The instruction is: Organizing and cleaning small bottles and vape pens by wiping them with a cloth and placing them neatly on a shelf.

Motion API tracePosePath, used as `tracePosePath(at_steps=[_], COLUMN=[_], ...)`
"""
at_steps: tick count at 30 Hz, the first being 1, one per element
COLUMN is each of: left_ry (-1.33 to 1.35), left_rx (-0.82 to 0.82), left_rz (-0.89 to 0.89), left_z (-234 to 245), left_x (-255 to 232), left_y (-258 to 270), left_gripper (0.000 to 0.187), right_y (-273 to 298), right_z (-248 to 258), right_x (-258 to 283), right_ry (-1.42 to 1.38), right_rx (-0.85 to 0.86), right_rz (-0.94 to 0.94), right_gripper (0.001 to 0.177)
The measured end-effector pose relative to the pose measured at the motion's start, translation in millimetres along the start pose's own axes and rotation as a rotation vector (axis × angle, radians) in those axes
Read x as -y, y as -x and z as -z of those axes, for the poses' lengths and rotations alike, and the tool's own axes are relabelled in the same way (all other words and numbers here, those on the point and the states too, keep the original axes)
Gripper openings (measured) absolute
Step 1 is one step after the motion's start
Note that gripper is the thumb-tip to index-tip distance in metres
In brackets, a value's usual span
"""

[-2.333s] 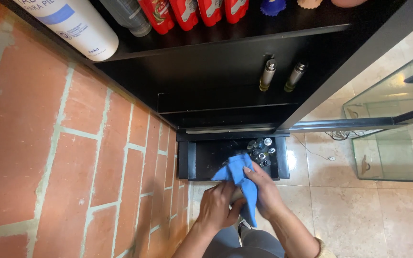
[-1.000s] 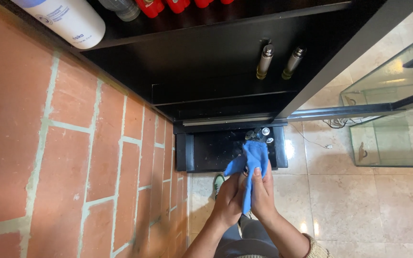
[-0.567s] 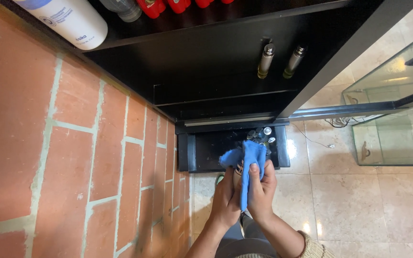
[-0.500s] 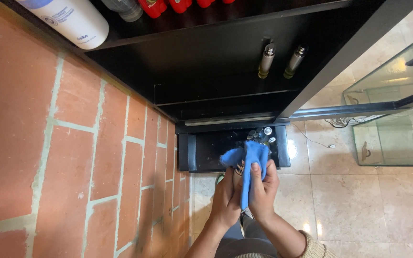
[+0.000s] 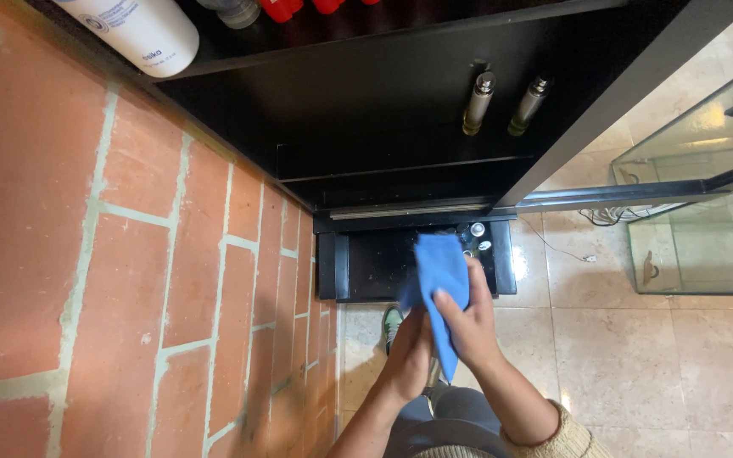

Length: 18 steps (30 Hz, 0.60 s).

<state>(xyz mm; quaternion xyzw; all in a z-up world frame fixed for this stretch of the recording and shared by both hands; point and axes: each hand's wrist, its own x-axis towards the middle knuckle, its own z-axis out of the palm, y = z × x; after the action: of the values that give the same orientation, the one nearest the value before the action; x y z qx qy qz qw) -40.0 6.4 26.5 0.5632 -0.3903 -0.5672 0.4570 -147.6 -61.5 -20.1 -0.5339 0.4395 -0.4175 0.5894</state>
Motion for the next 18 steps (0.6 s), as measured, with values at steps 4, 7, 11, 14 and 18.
tracePosePath(at_steps=[4,7,11,14,18], left_ry=[0.301,0.261,0.222,0.246,0.272], left_rx=[0.13,-0.285,-0.706,-0.811,-0.878], left_rz=[-0.208,-0.153,-0.527,-0.622,-0.645], left_z=[3.1,0.8,-21.2,-27.6,-38.5], left_x=[-3.7,35.8,23.3,18.4,7.1], left_y=[0.3,2.6,10.7,12.9,17.2], left_gripper=[0.1,0.074,0.059,0.058,0.058], right_y=[-11.5,-19.9,-11.6,-4.0,9.3], right_z=[0.4,-1.4,-7.2,-5.9,-16.8], right_x=[-3.2,8.3,21.7,7.6,33.4], right_ry=[-0.278,-0.545,-0.417,-0.199,-0.319], right_rx=[-0.049,-0.185,-0.353,-0.36,-0.371], right_rz=[-0.12,-0.156,-0.397,-0.478,-0.532], right_gripper=[0.043,0.043,0.045,0.06,0.069])
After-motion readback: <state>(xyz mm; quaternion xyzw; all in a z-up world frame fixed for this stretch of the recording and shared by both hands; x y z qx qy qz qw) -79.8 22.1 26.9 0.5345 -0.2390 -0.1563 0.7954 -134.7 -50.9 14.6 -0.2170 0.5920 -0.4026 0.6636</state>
